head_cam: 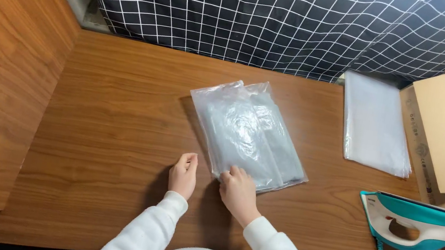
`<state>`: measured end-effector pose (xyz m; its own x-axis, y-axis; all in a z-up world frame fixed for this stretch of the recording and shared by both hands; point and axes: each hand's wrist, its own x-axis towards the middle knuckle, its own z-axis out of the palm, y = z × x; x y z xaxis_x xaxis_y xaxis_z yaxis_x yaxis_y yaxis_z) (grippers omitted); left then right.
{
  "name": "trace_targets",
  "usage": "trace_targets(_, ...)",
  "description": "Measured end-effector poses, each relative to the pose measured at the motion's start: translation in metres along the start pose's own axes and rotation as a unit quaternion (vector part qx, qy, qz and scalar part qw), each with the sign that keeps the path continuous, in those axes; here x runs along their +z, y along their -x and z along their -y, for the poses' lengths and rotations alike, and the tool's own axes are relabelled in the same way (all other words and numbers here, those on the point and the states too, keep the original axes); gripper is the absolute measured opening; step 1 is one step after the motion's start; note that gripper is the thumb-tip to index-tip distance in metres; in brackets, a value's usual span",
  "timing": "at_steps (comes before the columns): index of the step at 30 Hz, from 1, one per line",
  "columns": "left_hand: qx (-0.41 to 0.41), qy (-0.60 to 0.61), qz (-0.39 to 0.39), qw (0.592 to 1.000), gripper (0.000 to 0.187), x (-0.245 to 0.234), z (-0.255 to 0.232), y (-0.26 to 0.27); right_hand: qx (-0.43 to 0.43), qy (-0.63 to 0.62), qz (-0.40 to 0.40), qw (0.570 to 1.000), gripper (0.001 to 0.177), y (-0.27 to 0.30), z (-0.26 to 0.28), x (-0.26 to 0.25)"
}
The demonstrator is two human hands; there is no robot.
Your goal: Unboxing a shirt from a cardboard box, removing it from plastic packaging, unfolding it, and placing it on a hanger on a rack.
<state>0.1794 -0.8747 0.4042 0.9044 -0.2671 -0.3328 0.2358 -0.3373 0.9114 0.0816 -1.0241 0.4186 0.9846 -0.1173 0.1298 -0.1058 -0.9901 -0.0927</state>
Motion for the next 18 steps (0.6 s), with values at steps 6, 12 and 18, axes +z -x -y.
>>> trace_targets(6,0.080,-0.026,0.055,0.995,0.040,0.000,-0.037,0.032,0.091,-0.148,-0.069,0.982,0.047,-0.008,-0.005,-0.081)
trace_targets(12,0.148,-0.043,0.151,0.976,0.056,0.015,-0.039,0.037,0.346,-0.222,-0.050,0.910,0.065,-0.007,-0.067,-0.067)
trace_targets(18,0.124,-0.042,0.192,0.973,0.061,0.029,-0.045,0.032,0.422,-0.291,-0.012,0.859,0.054,-0.001,-0.126,-0.006)
